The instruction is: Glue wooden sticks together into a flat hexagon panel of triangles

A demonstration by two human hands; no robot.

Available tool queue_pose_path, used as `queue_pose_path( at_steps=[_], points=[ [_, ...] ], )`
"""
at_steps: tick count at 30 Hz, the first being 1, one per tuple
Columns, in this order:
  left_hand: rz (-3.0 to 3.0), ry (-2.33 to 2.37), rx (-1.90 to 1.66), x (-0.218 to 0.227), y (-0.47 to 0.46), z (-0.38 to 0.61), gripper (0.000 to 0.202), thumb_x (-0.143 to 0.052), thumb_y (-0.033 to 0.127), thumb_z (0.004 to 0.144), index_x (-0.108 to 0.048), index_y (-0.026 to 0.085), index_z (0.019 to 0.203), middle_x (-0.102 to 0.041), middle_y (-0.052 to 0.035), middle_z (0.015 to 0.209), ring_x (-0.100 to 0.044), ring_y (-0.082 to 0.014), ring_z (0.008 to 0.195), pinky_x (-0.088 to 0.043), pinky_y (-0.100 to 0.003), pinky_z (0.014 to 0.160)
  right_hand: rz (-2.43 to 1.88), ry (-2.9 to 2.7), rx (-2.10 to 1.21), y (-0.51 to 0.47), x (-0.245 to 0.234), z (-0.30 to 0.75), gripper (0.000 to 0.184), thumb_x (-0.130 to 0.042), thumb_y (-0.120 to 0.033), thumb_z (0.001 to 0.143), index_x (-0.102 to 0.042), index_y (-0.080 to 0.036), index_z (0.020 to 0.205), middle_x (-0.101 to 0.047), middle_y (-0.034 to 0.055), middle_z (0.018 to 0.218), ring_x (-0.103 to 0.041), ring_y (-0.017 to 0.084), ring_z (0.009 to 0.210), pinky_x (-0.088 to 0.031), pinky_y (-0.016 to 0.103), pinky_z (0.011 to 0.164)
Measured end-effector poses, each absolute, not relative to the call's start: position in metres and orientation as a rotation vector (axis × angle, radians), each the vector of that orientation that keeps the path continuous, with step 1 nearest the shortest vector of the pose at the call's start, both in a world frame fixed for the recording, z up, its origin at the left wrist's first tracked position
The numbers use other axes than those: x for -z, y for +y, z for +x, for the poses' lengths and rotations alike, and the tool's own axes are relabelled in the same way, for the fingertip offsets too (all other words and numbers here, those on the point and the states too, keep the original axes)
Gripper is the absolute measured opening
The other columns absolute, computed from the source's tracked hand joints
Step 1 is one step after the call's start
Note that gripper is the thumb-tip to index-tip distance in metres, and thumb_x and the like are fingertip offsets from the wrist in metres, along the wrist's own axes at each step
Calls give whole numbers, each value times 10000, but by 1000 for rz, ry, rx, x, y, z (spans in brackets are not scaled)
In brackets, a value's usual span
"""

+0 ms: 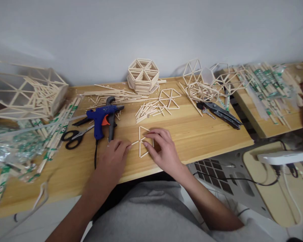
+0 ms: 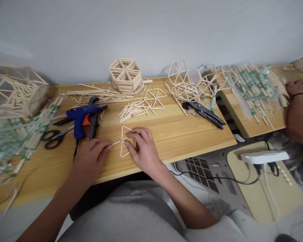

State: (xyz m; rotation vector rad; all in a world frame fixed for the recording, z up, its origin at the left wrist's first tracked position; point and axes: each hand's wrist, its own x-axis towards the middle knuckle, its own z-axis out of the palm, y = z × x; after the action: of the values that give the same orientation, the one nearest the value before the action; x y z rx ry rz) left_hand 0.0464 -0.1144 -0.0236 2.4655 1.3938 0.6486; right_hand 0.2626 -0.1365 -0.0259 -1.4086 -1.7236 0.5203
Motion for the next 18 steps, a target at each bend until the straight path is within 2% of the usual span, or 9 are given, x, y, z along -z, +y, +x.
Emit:
queue_pose_path(
  at_steps=[11, 15, 18],
  points=[
    [2546, 1389, -646, 23, -115, 50, 223, -520, 263, 1071, -723, 200, 1003, -731, -62, 954, -685, -218, 895, -530, -341, 814, -1426, -1737, -524, -137, 23, 262, 170, -679, -226, 1007, -701, -245, 1174, -703, 100, 1181, -617, 285, 1202, -503, 491, 1059],
    [2558, 1369, -690, 25, -117, 52, 189, -548, 224, 1051, -732, 193, 1084, -744, -74, 995, -684, -222, 933, -541, -346, 857, -1414, -1738, -542, -137, 22, 261, 174, -680, -222, 1007, -700, -257, 1176, -715, 90, 1186, -622, 281, 1206, -504, 493, 1058],
    [2579, 1309, -709, 26, -118, 52, 252, -520, 141, 1037, -737, 205, 1150, -741, -70, 1008, -686, -215, 939, -551, -331, 851, -1391, -1745, -539, -137, 24, 261, 175, -693, -216, 1003, -697, -246, 1175, -717, 90, 1193, -620, 276, 1204, -496, 488, 1067]
  ],
)
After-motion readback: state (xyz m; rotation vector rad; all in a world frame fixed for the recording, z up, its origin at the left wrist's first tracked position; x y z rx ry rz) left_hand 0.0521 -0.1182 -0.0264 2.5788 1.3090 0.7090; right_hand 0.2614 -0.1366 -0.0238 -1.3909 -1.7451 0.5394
